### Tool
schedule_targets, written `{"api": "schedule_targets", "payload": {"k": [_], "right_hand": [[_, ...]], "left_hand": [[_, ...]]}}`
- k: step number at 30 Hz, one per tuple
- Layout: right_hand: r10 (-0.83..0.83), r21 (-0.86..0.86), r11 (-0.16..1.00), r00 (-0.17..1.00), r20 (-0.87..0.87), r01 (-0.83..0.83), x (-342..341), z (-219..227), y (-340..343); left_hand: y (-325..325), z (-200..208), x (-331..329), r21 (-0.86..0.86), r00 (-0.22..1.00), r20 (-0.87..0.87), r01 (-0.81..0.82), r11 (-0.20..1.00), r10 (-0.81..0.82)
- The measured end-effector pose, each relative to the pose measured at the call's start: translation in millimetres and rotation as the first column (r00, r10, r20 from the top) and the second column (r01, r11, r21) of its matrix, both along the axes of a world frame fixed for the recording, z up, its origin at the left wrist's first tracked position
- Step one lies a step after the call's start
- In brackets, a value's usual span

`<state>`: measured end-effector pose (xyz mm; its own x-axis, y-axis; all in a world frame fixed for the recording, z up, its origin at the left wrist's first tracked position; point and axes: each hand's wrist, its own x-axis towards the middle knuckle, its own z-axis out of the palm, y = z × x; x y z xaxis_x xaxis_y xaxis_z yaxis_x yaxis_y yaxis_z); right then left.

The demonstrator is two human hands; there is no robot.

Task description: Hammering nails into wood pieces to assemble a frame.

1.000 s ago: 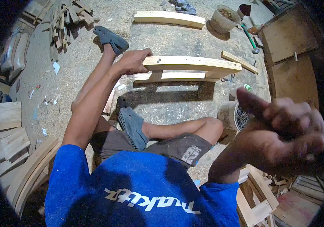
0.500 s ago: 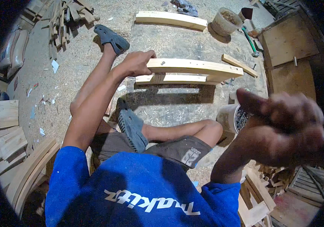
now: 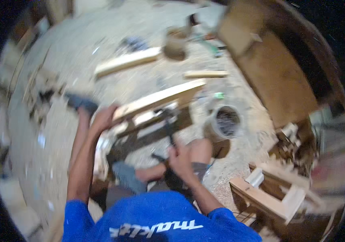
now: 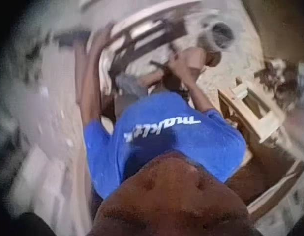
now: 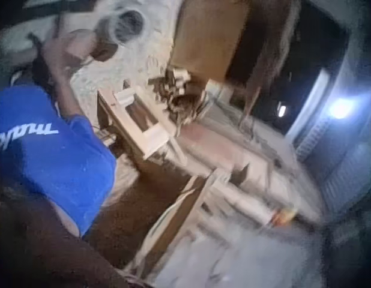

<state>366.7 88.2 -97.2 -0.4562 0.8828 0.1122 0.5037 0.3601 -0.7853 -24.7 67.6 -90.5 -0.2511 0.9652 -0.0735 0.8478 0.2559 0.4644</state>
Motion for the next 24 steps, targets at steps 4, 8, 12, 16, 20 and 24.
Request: {"api": "schedule_targets", "payload": {"k": [4, 8, 12, 16, 20, 24], "right_hand": [[0.09, -0.421, 0.907, 0.964, 0.249, 0.024, -2, -114, 7], [0.038, -0.524, 0.851, 0.992, 0.124, 0.033, -23, -161, 0], [0.133, -0.228, 0.969, 0.975, 0.177, -0.091, -21, -134, -2], [0.012, -0.029, 1.0, 0.988, 0.156, -0.008, 29, -77, 43], [-0.254, 0.345, 0.906, 0.967, -0.013, 0.243, 120, -22, 101], [-0.407, 0.375, 0.876, 0.881, 0.242, 0.302, 191, 18, 152]], "left_hand": [[14, 19, 24, 0.139, 0.989, -0.112, 0.11, 0.984, -0.094], [26, 27, 54, 0.072, 0.962, -0.266, 0.077, 0.994, -0.056], [30, 29, 56, -0.009, 0.973, -0.231, 0.002, 1.0, -0.004], [27, 34, 53, -0.056, 0.963, -0.264, 0.039, 0.998, -0.052], [17, 38, 54, -0.082, 0.948, -0.317, -0.029, 0.996, 0.001], [6, 35, 45, -0.058, 0.945, -0.327, -0.048, 0.997, 0.026]]}}
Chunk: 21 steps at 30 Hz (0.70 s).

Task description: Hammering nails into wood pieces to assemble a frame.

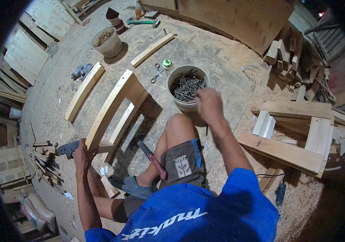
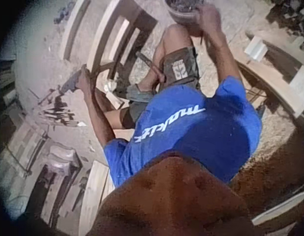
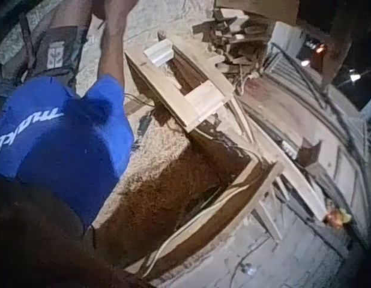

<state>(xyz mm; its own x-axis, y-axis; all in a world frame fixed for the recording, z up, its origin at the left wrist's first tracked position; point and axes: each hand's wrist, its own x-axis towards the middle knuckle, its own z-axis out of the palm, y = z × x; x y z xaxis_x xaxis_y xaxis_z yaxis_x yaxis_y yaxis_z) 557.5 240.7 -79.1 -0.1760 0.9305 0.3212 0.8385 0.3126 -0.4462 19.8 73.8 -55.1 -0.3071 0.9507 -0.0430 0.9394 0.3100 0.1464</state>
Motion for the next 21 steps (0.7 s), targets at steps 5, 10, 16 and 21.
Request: {"api": "schedule_targets", "payload": {"k": [5, 10, 16, 21], "right_hand": [[0.126, 0.024, 0.991, 0.967, 0.221, -0.135, 15, -2, 58], [0.279, -0.013, 0.956, 0.897, 0.342, -0.293, -3, -38, 88], [0.244, -0.12, 0.967, 0.955, 0.166, -0.226, -16, -7, 83], [0.031, -0.382, 0.739, 0.594, -0.804, -0.555, -76, 44, 31]], "left_hand": [[-16, 0, -23, 0.026, 0.992, 0.071, 0.104, 0.994, -0.105], [-27, 11, -23, 0.098, 0.87, 0.493, -0.071, 0.993, 0.013], [-39, 55, 8, 0.43, 0.98, 0.2, -0.078, 0.899, -0.011], [-37, 51, 107, 0.399, 0.657, 0.734, -0.213, 0.892, -0.172]]}}
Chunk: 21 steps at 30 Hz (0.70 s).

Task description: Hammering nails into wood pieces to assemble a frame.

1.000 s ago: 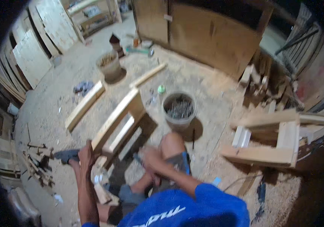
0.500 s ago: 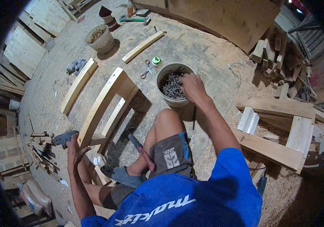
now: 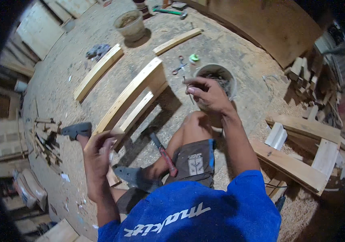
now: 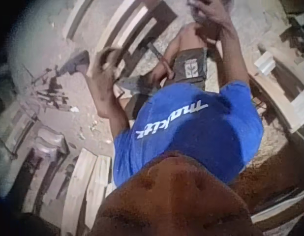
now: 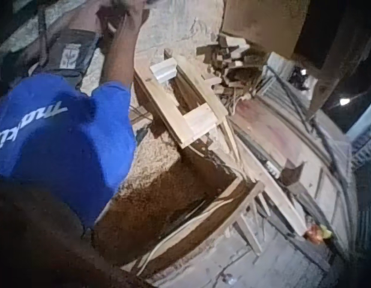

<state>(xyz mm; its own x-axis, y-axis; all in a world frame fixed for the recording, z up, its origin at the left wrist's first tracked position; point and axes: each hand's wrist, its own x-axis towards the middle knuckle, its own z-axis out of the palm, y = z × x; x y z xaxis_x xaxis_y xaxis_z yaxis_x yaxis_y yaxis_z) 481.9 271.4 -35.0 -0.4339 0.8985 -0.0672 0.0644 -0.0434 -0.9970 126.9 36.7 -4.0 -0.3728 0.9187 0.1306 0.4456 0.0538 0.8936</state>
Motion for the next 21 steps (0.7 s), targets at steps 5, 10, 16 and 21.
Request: {"api": "schedule_targets", "payload": {"k": [5, 10, 16, 21], "right_hand": [[0.179, -0.109, 0.973, 0.96, -0.215, -0.206, -96, 12, -57], [0.277, -0.166, 0.935, 0.937, -0.21, -0.314, -155, -13, -110], [0.213, 0.204, 0.893, 0.777, 0.593, -0.401, -163, -101, -157], [0.011, 0.158, 0.72, 0.238, 0.971, -0.675, -149, -168, -181]], "left_hand": [[21, -5, 58, -0.018, 0.936, 0.298, 0.205, 0.979, -0.19], [-15, -10, 27, -0.15, 0.896, 0.432, 0.188, 0.971, -0.107], [-62, -23, -44, -0.113, 0.984, 0.08, -0.151, 0.982, 0.161], [-55, -35, -95, 0.079, 0.939, -0.115, -0.318, 0.945, 0.326]]}}
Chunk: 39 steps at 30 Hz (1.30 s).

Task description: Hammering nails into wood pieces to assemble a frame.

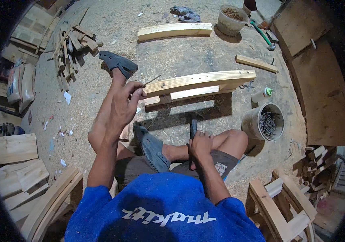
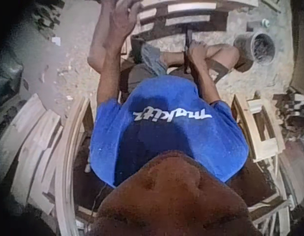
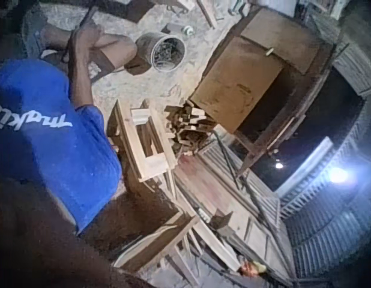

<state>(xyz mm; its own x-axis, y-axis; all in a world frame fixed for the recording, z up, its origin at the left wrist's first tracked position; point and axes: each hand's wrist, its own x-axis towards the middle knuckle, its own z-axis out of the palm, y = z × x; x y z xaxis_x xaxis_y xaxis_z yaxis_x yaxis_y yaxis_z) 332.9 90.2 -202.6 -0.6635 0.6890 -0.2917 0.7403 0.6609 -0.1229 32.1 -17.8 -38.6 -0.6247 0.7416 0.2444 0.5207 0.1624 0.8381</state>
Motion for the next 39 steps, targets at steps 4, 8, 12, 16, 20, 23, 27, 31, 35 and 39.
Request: {"api": "schedule_targets", "payload": {"k": [4, 8, 12, 16, 20, 23, 27, 31, 35, 39], "right_hand": [[-0.224, -0.202, 0.96, 0.964, -0.143, 0.193, 6, -10, 15], [-0.339, -0.492, 0.866, 0.832, -0.44, 0.092, 24, 26, 29], [-0.587, -0.742, 0.66, 0.696, -0.414, 0.115, 37, 91, 26], [-0.457, -0.565, 0.824, 0.634, -0.624, 0.037, 20, 160, 33], [-0.337, -0.402, 0.915, 0.573, -0.747, 0.014, 0, 218, 38], [-0.018, -0.057, 0.992, 0.317, -0.948, -0.113, -14, 259, 36], [0.007, 0.038, 0.992, -0.244, -0.97, -0.122, -37, 317, 25], [0.049, 0.05, 0.975, -0.009, -0.999, -0.218, -53, 301, 17], [0.2, 0.024, 0.972, 0.763, -0.614, -0.235, -46, 204, 36], [-0.232, -0.178, 0.973, 0.639, -0.734, 0.149, -16, 251, 61]], "left_hand": [[16, -21, -17, 0.009, 0.943, -0.324, 0.086, 0.996, -0.078], [17, -37, -19, 0.031, 0.895, -0.437, 0.118, 0.993, -0.092], [22, -47, -24, 0.138, 0.903, -0.421, 0.16, 0.977, -0.088], [24, -52, -31, 0.104, 0.922, -0.363, 0.187, 0.977, -0.138], [23, -52, -30, 0.139, 0.895, -0.436, 0.176, 0.975, -0.099], [23, -51, -28, 0.12, 0.903, -0.417, 0.164, 0.979, -0.1], [23, -54, -28, 0.121, 0.915, -0.39, 0.16, 0.98, -0.102], [24, -59, -28, 0.107, 0.909, -0.401, 0.169, 0.98, -0.113], [24, -62, -27, 0.14, 0.927, -0.36, 0.163, 0.977, -0.104], [25, -64, -27, 0.128, 0.934, -0.329, 0.19, 0.973, -0.139]]}}
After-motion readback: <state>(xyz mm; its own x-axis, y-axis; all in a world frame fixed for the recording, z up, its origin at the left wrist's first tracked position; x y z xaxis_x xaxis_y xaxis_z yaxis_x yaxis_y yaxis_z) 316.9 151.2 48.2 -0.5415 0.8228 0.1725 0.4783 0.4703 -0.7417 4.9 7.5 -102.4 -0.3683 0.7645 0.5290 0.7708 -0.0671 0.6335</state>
